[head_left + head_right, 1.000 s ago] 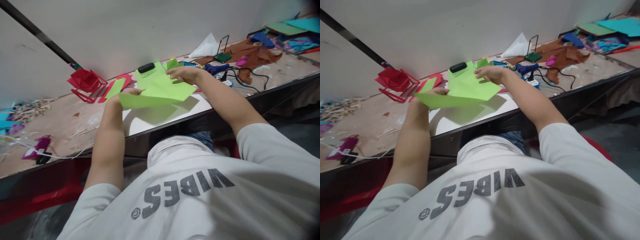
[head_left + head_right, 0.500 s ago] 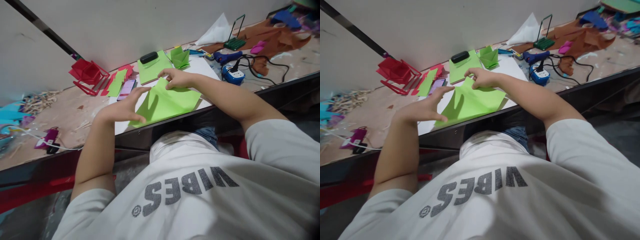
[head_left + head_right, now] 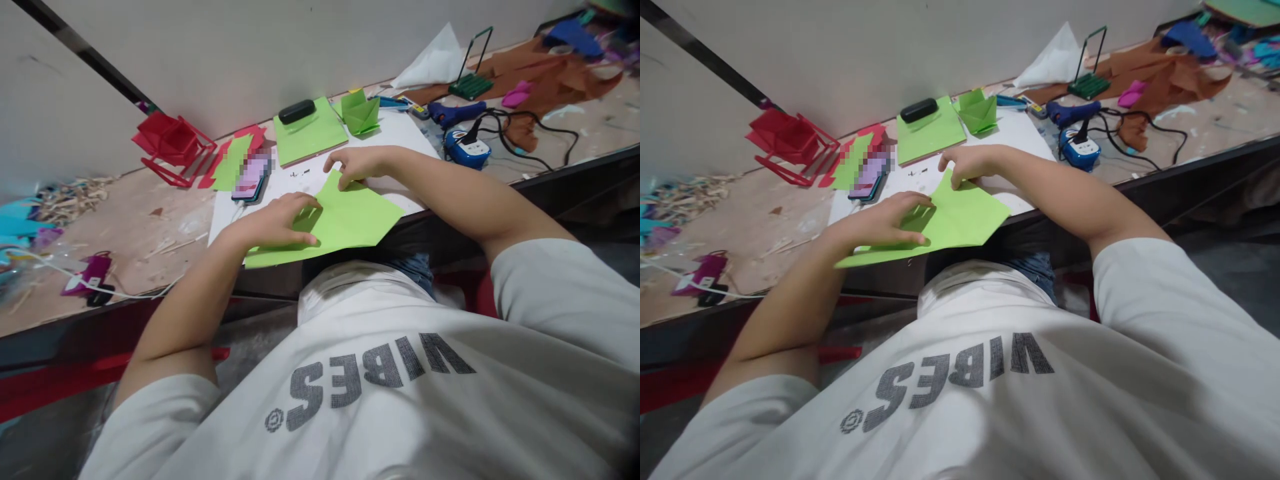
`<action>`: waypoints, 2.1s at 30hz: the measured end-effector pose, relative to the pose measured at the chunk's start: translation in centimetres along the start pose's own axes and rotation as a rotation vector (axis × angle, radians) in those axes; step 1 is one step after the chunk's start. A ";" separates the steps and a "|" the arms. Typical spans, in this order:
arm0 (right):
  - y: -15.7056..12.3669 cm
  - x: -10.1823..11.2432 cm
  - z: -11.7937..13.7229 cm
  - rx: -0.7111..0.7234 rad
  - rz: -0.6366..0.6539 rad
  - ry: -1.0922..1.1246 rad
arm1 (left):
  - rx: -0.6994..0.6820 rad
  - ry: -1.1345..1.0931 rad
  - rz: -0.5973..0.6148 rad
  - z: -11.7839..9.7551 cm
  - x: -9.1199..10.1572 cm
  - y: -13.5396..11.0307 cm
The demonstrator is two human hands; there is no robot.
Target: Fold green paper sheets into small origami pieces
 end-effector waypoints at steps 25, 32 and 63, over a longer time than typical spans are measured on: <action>2.3 -0.4 0.3 0.122 -0.253 -0.326 | 0.036 0.086 -0.163 0.7 -4.3 -1.7; 2.4 -0.6 0.1 0.084 -0.203 -0.251 | 0.047 0.049 -0.161 0.6 -4.3 -1.6; -0.2 0.1 0.5 0.178 -0.162 -0.451 | 0.190 0.191 0.041 -1.9 -1.6 -0.8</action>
Point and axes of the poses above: each hand's wrist, its own y-axis towards the middle knuckle, its own x-axis out of the back of the hand, z = x × y, the point moved 9 cm from there along y, towards the middle knuckle, and after that the axes turned 8 degrees about -y, right-handed, at the moved point
